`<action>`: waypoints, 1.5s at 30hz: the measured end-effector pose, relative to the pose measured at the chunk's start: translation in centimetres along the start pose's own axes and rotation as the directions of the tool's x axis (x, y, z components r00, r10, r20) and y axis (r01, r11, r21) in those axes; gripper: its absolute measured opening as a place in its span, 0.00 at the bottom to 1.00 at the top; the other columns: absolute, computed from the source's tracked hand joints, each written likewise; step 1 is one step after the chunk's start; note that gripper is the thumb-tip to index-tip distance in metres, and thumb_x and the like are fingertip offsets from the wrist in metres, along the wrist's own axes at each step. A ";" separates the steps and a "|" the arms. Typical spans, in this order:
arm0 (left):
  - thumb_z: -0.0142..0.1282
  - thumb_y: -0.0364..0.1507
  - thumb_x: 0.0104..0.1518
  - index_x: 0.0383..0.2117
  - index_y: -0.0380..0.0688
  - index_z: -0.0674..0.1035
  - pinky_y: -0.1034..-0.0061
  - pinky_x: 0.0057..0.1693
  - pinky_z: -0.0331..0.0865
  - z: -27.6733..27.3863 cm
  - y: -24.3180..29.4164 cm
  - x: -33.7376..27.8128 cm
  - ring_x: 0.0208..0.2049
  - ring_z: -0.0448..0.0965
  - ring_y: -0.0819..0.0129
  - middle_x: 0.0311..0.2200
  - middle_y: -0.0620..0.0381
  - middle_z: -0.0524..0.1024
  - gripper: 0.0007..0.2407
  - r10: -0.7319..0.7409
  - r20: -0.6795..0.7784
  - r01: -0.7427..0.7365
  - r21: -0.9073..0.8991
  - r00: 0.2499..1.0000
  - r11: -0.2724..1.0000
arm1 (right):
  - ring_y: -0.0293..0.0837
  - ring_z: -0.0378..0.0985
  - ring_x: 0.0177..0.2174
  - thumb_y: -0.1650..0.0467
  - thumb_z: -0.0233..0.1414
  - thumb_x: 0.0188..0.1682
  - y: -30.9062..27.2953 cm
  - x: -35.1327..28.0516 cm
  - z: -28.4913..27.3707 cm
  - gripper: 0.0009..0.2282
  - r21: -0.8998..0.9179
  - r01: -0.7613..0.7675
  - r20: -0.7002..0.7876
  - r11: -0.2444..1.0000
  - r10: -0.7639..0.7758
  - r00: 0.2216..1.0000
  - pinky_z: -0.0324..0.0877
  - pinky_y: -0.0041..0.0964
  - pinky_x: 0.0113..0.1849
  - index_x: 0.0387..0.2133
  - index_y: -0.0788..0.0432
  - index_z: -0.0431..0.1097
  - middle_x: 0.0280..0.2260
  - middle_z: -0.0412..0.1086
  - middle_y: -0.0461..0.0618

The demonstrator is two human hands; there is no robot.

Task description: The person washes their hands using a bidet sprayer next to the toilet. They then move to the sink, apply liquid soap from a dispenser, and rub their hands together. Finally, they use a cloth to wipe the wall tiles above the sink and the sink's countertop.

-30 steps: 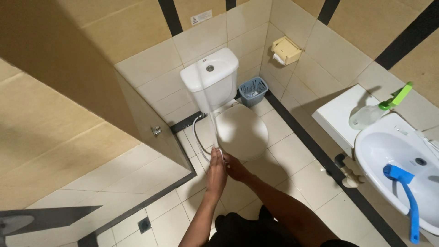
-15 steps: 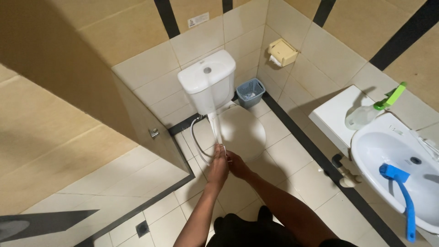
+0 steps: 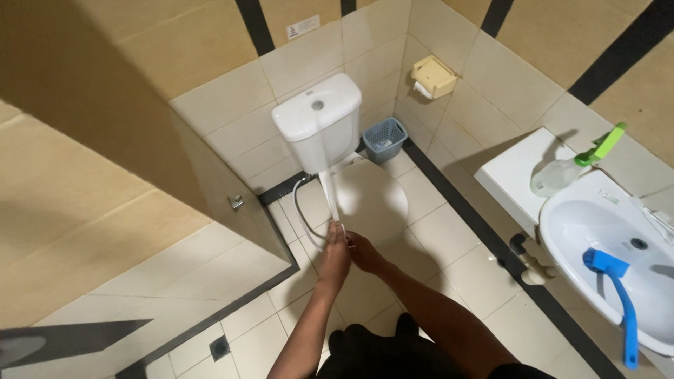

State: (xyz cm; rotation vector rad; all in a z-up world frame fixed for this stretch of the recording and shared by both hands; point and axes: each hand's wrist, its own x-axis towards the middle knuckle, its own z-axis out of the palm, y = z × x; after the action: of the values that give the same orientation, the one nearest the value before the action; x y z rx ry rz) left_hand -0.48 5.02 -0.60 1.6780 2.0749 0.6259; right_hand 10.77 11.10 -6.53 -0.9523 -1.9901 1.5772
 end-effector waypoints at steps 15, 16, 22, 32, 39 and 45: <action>0.49 0.12 0.54 0.66 0.31 0.58 0.64 0.61 0.70 -2.0 -1.9 -1.7 0.66 0.62 0.45 0.70 0.37 0.51 0.29 -0.041 -0.083 0.045 0.038 0.996 0.998 | 0.47 0.79 0.41 0.68 0.49 0.58 -1.7 1.4 2.6 0.11 -0.013 -0.047 0.066 0.999 0.048 0.997 0.76 0.42 0.44 0.48 0.62 0.67 0.42 0.75 0.54; 0.49 0.12 0.54 0.66 0.31 0.58 0.64 0.61 0.70 -2.4 -1.1 -1.6 0.66 0.62 0.45 0.70 0.37 0.51 0.29 -0.036 -0.076 0.039 0.037 0.996 0.999 | 0.47 0.79 0.41 0.68 0.49 0.58 -2.1 1.1 2.2 0.11 -0.012 -0.052 0.059 0.999 0.053 0.997 0.76 0.42 0.44 0.48 0.62 0.67 0.42 0.75 0.54; 0.49 0.15 0.60 0.67 0.28 0.58 0.62 0.64 0.70 1.4 -1.2 0.2 0.65 0.63 0.41 0.70 0.32 0.51 0.26 0.117 -0.027 -0.116 0.054 0.993 0.992 | 0.46 0.79 0.42 0.74 0.49 0.55 0.3 -0.5 0.3 0.13 0.057 0.080 -0.074 0.995 -0.075 0.994 0.76 0.40 0.44 0.52 0.62 0.68 0.46 0.76 0.55; 0.43 0.22 0.68 0.66 0.33 0.60 0.60 0.61 0.73 3.7 1.1 0.5 0.64 0.68 0.45 0.70 0.37 0.54 0.20 0.176 0.176 -0.181 0.014 0.969 0.983 | 0.48 0.80 0.46 0.72 0.49 0.55 4.0 -4.2 0.2 0.19 0.107 -0.111 -0.240 0.988 0.134 0.962 0.76 0.40 0.47 0.60 0.61 0.62 0.51 0.73 0.56; 0.49 0.22 0.61 0.65 0.33 0.60 0.58 0.61 0.69 11.1 -3.0 -0.9 0.65 0.65 0.46 0.70 0.40 0.52 0.24 0.229 0.273 -0.257 0.073 0.935 0.964 | 0.47 0.78 0.46 0.70 0.46 0.57 7.9 -7.1 3.0 0.16 0.219 -0.292 -0.271 0.931 0.345 0.898 0.74 0.40 0.47 0.58 0.62 0.63 0.50 0.73 0.55; 0.51 0.26 0.62 0.65 0.33 0.61 0.62 0.60 0.71 11.7 -3.8 -2.9 0.63 0.67 0.48 0.69 0.38 0.53 0.25 0.169 0.404 -0.215 0.070 0.899 0.974 | 0.45 0.78 0.41 0.71 0.43 0.58 12.4 -9.5 6.6 0.12 0.246 -0.184 -0.325 0.952 0.260 0.909 0.74 0.38 0.42 0.50 0.64 0.69 0.45 0.75 0.55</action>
State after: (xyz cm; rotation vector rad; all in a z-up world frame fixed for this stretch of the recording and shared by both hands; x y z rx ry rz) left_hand 3.65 2.55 -12.29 1.9055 1.6962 0.1991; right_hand 15.69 1.23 -19.37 -1.3082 -1.4787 1.5616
